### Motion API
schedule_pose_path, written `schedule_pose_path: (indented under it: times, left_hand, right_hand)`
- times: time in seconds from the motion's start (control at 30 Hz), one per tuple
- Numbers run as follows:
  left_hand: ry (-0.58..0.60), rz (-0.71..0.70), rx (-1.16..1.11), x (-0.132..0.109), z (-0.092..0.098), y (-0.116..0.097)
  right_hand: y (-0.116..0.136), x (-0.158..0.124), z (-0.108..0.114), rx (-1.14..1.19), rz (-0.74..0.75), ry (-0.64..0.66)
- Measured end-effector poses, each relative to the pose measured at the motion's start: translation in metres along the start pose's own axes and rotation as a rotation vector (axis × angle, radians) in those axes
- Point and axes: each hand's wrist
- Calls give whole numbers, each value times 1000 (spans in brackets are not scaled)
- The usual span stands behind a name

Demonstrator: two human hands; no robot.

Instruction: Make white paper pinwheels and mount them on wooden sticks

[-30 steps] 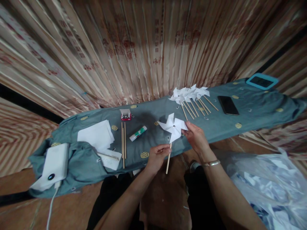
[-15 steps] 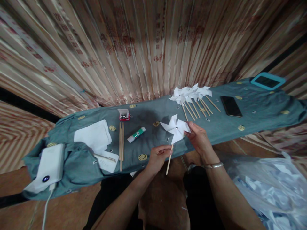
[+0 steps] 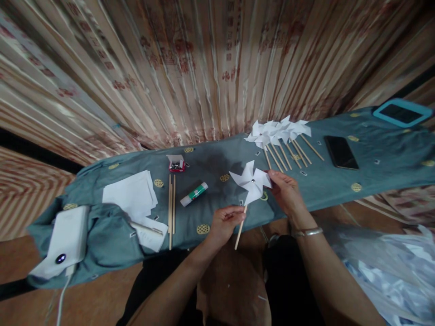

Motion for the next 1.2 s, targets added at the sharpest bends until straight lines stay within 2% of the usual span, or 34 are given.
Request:
schedule_pose_path:
  times: [0.63,1.2]
  left_hand:
    - [-37,-17,77,8,2,-2]
    - [-79,-28,66,12,7,-4]
  right_hand:
    - [0,8,-1,-9,5,-29]
    - [-7,3,-2,-46,6,16]
Point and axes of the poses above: each hand's wrist, its own x-axis towards the middle knuckle, its own z-axis out of the back of the hand, y = z × x, and after that the axes turned 13 degrees about y, right-handed
